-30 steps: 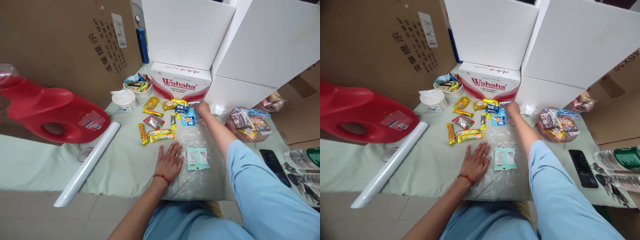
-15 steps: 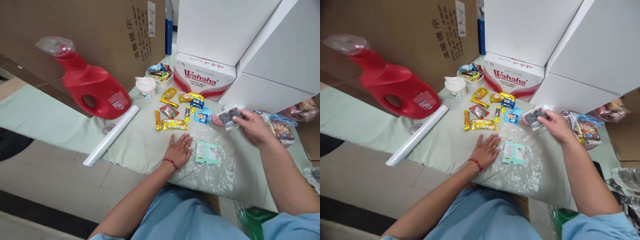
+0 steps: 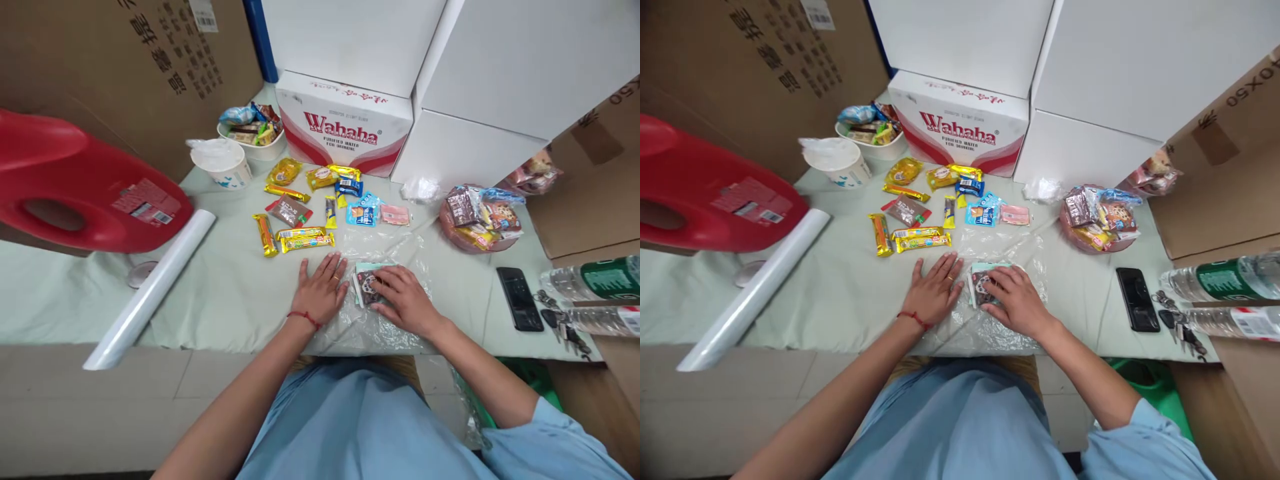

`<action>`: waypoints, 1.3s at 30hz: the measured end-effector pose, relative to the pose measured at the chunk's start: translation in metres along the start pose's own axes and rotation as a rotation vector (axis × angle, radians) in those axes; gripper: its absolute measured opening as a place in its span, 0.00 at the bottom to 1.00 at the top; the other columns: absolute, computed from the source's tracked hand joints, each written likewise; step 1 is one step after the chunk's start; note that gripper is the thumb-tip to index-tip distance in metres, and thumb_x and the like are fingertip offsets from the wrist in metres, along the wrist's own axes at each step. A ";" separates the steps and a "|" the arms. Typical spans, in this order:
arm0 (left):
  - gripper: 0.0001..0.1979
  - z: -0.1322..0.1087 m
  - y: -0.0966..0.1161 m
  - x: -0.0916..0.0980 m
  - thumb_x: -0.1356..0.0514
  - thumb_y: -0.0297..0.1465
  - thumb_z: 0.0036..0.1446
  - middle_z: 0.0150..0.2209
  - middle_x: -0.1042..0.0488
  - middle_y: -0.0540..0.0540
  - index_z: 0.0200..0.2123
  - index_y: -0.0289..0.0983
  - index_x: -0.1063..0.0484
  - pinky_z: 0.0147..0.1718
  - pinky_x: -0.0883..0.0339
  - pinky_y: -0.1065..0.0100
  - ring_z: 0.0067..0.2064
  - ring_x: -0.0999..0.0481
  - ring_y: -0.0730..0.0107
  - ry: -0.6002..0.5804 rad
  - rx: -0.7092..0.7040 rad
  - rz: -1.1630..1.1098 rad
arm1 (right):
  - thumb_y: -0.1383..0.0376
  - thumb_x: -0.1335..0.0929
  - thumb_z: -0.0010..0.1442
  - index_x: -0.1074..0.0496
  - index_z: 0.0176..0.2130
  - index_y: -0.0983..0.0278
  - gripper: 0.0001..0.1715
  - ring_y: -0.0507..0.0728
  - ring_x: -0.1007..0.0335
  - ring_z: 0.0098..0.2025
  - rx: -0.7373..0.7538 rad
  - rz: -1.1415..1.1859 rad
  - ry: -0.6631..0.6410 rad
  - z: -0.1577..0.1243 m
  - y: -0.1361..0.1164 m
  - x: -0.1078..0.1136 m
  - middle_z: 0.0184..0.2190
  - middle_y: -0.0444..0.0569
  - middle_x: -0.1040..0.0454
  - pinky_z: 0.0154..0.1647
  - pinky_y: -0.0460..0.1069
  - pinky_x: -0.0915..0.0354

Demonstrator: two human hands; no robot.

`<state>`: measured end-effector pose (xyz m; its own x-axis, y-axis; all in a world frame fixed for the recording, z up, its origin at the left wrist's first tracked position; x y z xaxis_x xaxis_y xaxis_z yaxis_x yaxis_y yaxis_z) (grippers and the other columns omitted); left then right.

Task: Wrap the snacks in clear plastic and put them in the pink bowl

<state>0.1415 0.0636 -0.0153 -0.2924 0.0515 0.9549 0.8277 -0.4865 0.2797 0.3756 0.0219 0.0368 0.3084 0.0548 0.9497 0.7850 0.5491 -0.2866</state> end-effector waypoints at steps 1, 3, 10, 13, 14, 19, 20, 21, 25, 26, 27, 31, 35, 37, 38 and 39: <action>0.28 0.000 0.000 0.000 0.55 0.40 0.72 0.74 0.48 0.45 0.72 0.45 0.48 0.71 0.76 0.39 0.74 0.47 0.59 0.000 0.002 -0.001 | 0.52 0.32 0.68 0.35 0.67 0.54 0.32 0.68 0.45 0.71 -0.021 -0.007 -0.001 0.000 0.001 0.000 0.68 0.55 0.36 0.70 0.70 0.49; 0.28 0.000 0.001 0.001 0.55 0.40 0.71 0.74 0.47 0.44 0.72 0.46 0.48 0.71 0.74 0.38 0.74 0.46 0.58 -0.003 0.006 0.000 | 0.52 0.34 0.69 0.39 0.70 0.55 0.34 0.67 0.51 0.73 -0.032 -0.028 -0.031 0.004 0.003 -0.002 0.72 0.55 0.42 0.72 0.71 0.54; 0.29 0.002 0.003 0.003 0.54 0.39 0.71 0.73 0.45 0.44 0.72 0.46 0.47 0.71 0.70 0.37 0.73 0.44 0.56 -0.022 0.020 0.022 | 0.55 0.40 0.73 0.41 0.70 0.54 0.30 0.68 0.49 0.73 -0.170 -0.067 -0.079 0.010 0.001 -0.022 0.71 0.54 0.41 0.70 0.73 0.55; 0.29 0.002 0.003 0.004 0.54 0.39 0.71 0.73 0.46 0.43 0.72 0.45 0.47 0.71 0.70 0.37 0.73 0.45 0.57 -0.021 0.018 0.021 | 0.54 0.41 0.74 0.41 0.71 0.55 0.30 0.69 0.51 0.73 -0.218 -0.068 -0.075 0.010 -0.004 -0.024 0.71 0.55 0.42 0.70 0.76 0.56; 0.29 0.002 0.002 0.004 0.54 0.39 0.71 0.73 0.46 0.43 0.72 0.45 0.47 0.71 0.70 0.37 0.73 0.45 0.57 -0.023 0.016 0.019 | 0.54 0.41 0.74 0.42 0.71 0.55 0.30 0.69 0.51 0.74 -0.222 -0.062 -0.071 0.010 -0.005 -0.022 0.72 0.55 0.42 0.69 0.77 0.57; 0.29 0.003 -0.004 0.007 0.55 0.39 0.71 0.74 0.49 0.39 0.73 0.44 0.48 0.70 0.66 0.35 0.73 0.43 0.56 -0.044 0.005 -0.003 | 0.53 0.38 0.72 0.47 0.72 0.58 0.35 0.68 0.49 0.73 -0.158 0.073 0.122 -0.015 -0.004 -0.005 0.72 0.60 0.45 0.70 0.72 0.51; 0.29 0.002 -0.006 0.008 0.56 0.39 0.71 0.74 0.50 0.39 0.73 0.44 0.48 0.69 0.63 0.35 0.73 0.43 0.55 -0.040 0.005 -0.015 | 0.54 0.37 0.72 0.48 0.72 0.58 0.35 0.67 0.47 0.72 -0.132 0.116 0.175 -0.027 -0.004 -0.003 0.71 0.61 0.43 0.70 0.70 0.47; 0.28 0.002 -0.008 0.009 0.56 0.39 0.72 0.75 0.51 0.38 0.72 0.43 0.48 0.69 0.60 0.36 0.73 0.45 0.54 -0.028 0.005 -0.031 | 0.54 0.36 0.71 0.48 0.72 0.58 0.36 0.67 0.43 0.70 -0.106 0.155 0.217 -0.040 -0.004 -0.002 0.69 0.62 0.40 0.68 0.68 0.42; 0.26 -0.004 -0.019 0.015 0.51 0.38 0.70 0.75 0.50 0.40 0.68 0.44 0.38 0.70 0.55 0.41 0.76 0.55 0.53 0.093 -0.056 -0.095 | 0.50 0.30 0.65 0.45 0.71 0.59 0.43 0.69 0.36 0.65 -0.045 0.195 0.228 -0.097 -0.010 -0.014 0.63 0.64 0.33 0.63 0.68 0.35; 0.25 -0.006 -0.022 0.017 0.50 0.36 0.69 0.74 0.47 0.42 0.67 0.45 0.35 0.70 0.57 0.41 0.76 0.56 0.53 0.120 -0.091 -0.097 | 0.51 0.29 0.65 0.44 0.70 0.59 0.42 0.69 0.35 0.64 -0.048 0.183 0.208 -0.108 -0.012 -0.019 0.62 0.64 0.33 0.64 0.68 0.35; 0.24 -0.008 -0.025 0.019 0.48 0.34 0.67 0.73 0.43 0.43 0.65 0.46 0.33 0.71 0.58 0.41 0.76 0.55 0.53 0.134 -0.132 -0.093 | 0.53 0.29 0.65 0.41 0.69 0.59 0.39 0.69 0.34 0.64 -0.059 0.174 0.192 -0.117 -0.014 -0.023 0.62 0.63 0.32 0.64 0.69 0.36; 0.26 -0.014 -0.038 0.025 0.48 0.23 0.60 0.61 0.25 0.49 0.55 0.50 0.24 0.71 0.62 0.37 0.72 0.41 0.56 0.024 -0.306 -0.097 | 0.63 0.32 0.68 0.28 0.56 0.57 0.17 0.65 0.30 0.60 -0.112 0.211 0.205 -0.131 -0.013 -0.031 0.59 0.59 0.28 0.62 0.67 0.33; 0.29 -0.025 -0.043 0.036 0.50 0.21 0.55 0.58 0.23 0.49 0.54 0.48 0.24 0.71 0.59 0.40 0.71 0.40 0.60 -0.134 -0.428 -0.206 | 0.67 0.35 0.69 0.23 0.47 0.58 0.12 0.62 0.27 0.54 -0.092 0.311 0.238 -0.117 -0.007 -0.013 0.54 0.56 0.25 0.54 0.61 0.27; 0.27 -0.035 -0.038 0.042 0.48 0.26 0.59 0.63 0.27 0.46 0.60 0.46 0.29 0.71 0.57 0.42 0.72 0.42 0.58 -0.203 -0.475 -0.253 | 0.66 0.35 0.69 0.23 0.45 0.58 0.11 0.62 0.27 0.53 -0.085 0.364 0.236 -0.105 -0.004 0.002 0.53 0.56 0.24 0.52 0.59 0.27; 0.26 -0.040 -0.035 0.044 0.46 0.32 0.61 0.66 0.30 0.44 0.63 0.45 0.32 0.71 0.57 0.42 0.73 0.44 0.56 -0.231 -0.493 -0.263 | 0.65 0.35 0.70 0.23 0.44 0.59 0.10 0.61 0.27 0.53 -0.088 0.389 0.228 -0.098 -0.002 0.011 0.52 0.56 0.24 0.52 0.59 0.27; 0.29 -0.046 -0.031 0.045 0.43 0.39 0.62 0.68 0.34 0.42 0.66 0.44 0.35 0.71 0.58 0.41 0.73 0.46 0.53 -0.252 -0.506 -0.260 | 0.64 0.35 0.70 0.22 0.43 0.59 0.11 0.61 0.27 0.53 -0.094 0.410 0.218 -0.091 -0.001 0.018 0.52 0.56 0.24 0.52 0.58 0.28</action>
<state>0.0807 0.0408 0.0143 -0.2811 0.3984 0.8731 0.3971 -0.7799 0.4837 0.4295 -0.0537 0.0429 0.7007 0.0691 0.7101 0.6171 0.4406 -0.6519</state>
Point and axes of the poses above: each hand's wrist, its own z-axis towards the middle knuckle, its own x-axis out of the back of the hand, y = z × x, the point moved 1 cm from there along z, towards the middle knuckle
